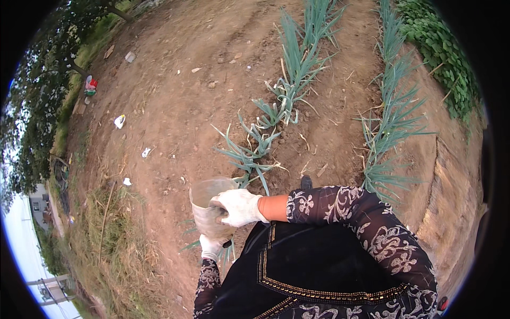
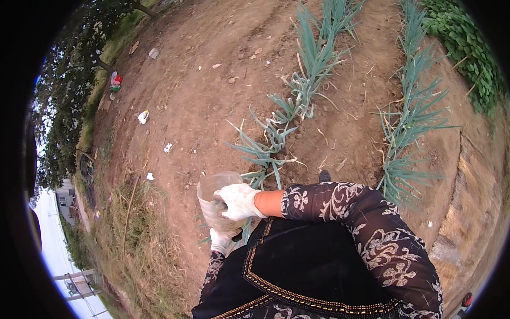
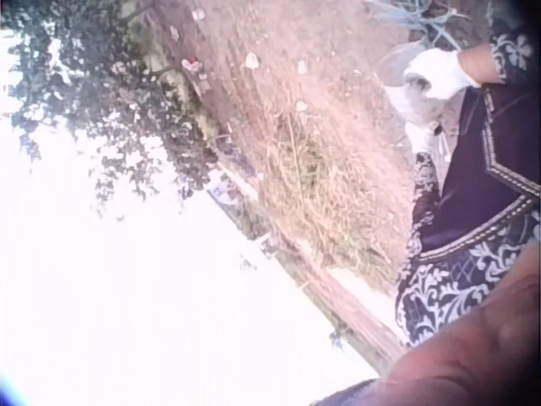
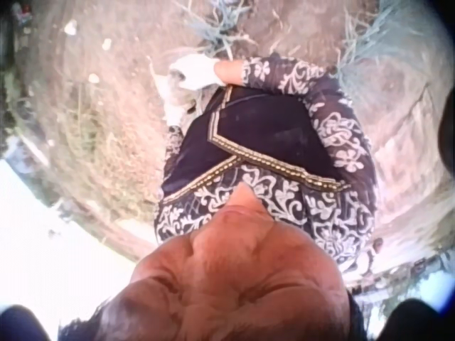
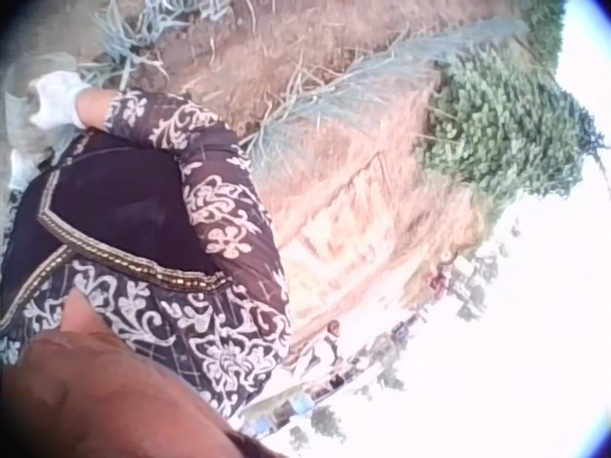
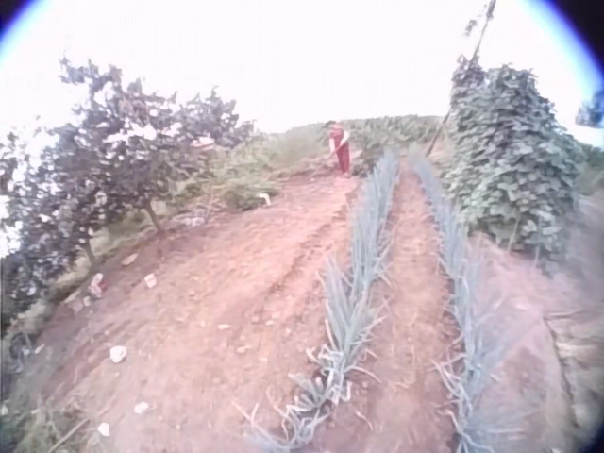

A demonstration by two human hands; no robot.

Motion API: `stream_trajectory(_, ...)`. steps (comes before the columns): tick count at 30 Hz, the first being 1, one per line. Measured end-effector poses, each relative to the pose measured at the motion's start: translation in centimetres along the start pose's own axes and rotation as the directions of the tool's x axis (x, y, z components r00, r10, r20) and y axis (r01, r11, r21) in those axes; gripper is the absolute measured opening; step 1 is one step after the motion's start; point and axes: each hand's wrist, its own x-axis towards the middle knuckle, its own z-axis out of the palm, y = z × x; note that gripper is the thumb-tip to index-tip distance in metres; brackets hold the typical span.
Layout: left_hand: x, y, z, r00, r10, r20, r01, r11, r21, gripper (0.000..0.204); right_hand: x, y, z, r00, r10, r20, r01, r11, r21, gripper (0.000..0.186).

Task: The person walks along a row of onion plants in an outdoor garden, holding a plastic jug. They pour water from the jug onto the base of the plants. The person refills the jug from a blue bucket and continues watering the plants.

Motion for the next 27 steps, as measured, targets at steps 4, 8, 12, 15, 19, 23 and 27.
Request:
stream_trajectory(4, 0.0, -0.1, 1.4, 0.992, -0.101, -0.072, 0.086, 0.978, -0.192, 0.038, -0.5, 0.2, -0.7, 1.000, 0.002, 0.012, -0.002, 1.000, 0.015, 0.041)
stream_trajectory(8, 0.1, -0.5, 1.9, 0.996, 0.073, -0.041, -0.071, 0.996, 0.052, 0.036, -0.9, 0.2, -1.2, 0.999, 0.012, 0.031, -0.012, 1.000, 0.021, 0.040)
stream_trajectory(12, -0.7, 0.8, 4.2, 0.997, 0.000, -0.083, 0.001, 1.000, 0.010, 0.039, -1.0, 0.8, -1.1, 1.000, -0.002, 0.007, 0.001, 1.000, 0.029, 0.038)
stream_trajectory(15, -0.5, 1.3, 5.0, 0.990, -0.086, -0.108, 0.064, 0.980, -0.191, 0.044, -1.0, 1.2, -1.3, 1.000, 0.010, -0.006, -0.010, 0.999, 0.049, 0.037)
stream_trajectory(19, -0.4, 2.2, 6.4, 0.994, -0.014, -0.109, 0.020, 0.998, 0.054, 0.051, -0.9, 1.5, -2.0, 1.000, 0.007, -0.026, -0.006, 0.999, 0.035, 0.036)
stream_trajectory(23, 0.7, 1.5, 4.9, 0.996, 0.033, -0.081, -0.017, 0.981, 0.192, 0.055, -0.8, 2.0, -2.3, 0.998, -0.003, -0.064, 0.004, 1.000, 0.019, 0.037)
stream_trajectory(27, 0.8, 2.7, 7.2, 0.997, -0.023, -0.074, 0.024, 1.000, 0.004, 0.045, -0.8, 2.4, -3.1, 0.996, 0.010, -0.085, -0.008, 1.000, 0.029, 0.037)
